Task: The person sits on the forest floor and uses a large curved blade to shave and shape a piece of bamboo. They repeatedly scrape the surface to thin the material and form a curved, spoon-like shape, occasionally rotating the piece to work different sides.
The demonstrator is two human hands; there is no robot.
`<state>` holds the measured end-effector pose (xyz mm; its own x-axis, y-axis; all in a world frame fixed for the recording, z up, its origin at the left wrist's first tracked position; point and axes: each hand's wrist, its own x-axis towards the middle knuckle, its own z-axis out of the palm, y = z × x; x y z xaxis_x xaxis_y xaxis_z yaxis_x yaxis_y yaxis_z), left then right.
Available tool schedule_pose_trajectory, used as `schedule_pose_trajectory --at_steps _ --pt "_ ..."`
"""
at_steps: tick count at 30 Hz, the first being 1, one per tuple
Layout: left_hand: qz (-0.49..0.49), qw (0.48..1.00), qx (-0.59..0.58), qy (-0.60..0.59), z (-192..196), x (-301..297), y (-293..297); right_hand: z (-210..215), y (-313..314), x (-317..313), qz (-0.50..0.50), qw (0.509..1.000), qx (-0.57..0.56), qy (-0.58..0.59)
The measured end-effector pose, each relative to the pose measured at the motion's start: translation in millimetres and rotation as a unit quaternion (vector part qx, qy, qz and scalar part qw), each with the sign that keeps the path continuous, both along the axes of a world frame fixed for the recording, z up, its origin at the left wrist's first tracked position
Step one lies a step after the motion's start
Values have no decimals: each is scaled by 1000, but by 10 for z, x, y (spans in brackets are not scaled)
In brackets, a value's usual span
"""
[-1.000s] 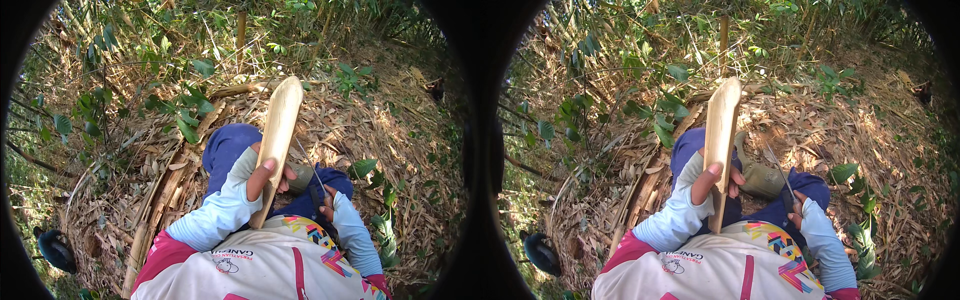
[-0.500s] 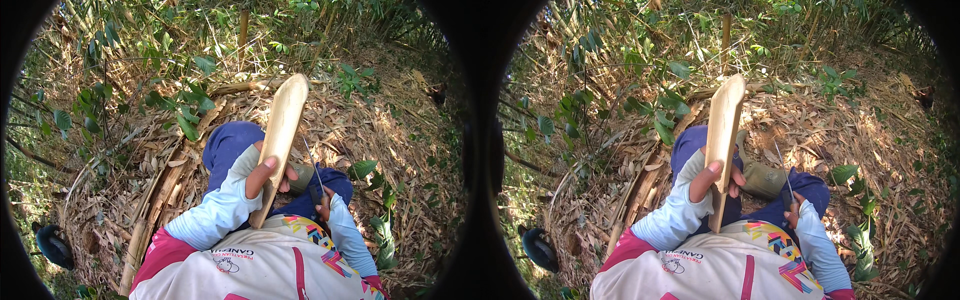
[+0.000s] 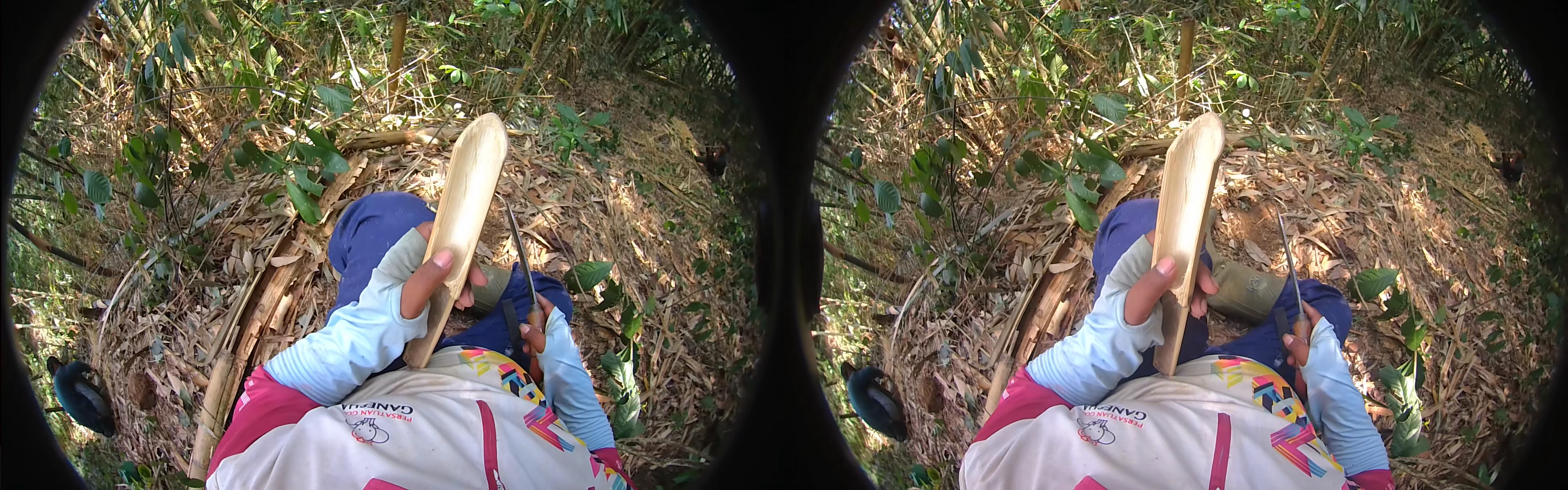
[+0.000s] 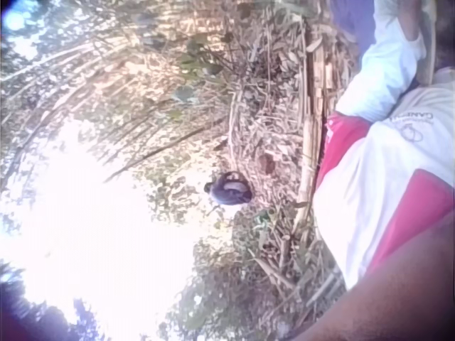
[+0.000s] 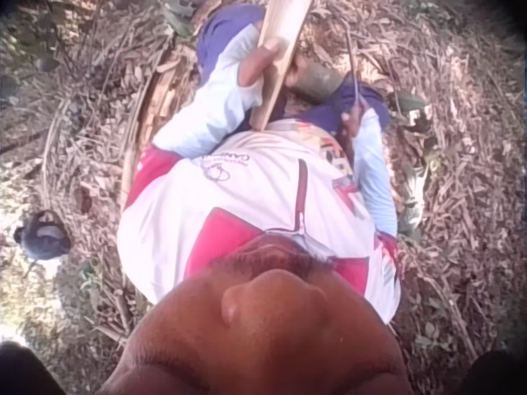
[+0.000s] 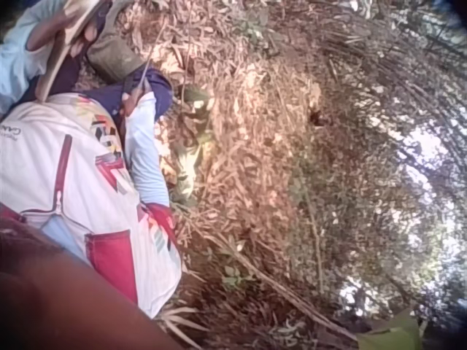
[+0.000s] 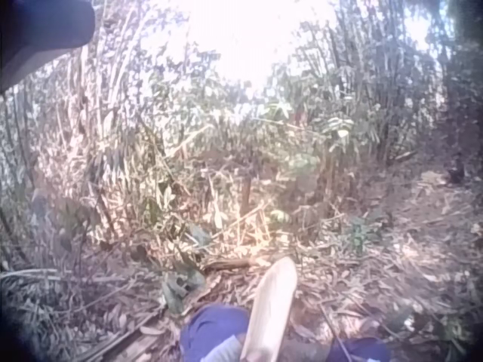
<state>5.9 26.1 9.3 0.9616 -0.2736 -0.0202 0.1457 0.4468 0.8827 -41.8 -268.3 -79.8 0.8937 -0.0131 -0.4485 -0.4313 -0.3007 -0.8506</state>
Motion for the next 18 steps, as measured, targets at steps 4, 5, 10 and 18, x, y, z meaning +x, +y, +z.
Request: schedule_pose_trajectory --at_steps 4,5,10,18 --pt "10 1000 -13 15 46 -12 -15 42 14 10 -9 1000 21 6" --pt "13 1000 -16 17 50 -14 -17 59 19 10 -9 1000 29 3" --pt "2 999 -45 12 -4 -22 1 167 39 -10 -1 996 77 -33" --pt "23 999 34 6 -5 -151 82 716 227 -153 53 975 94 -194"
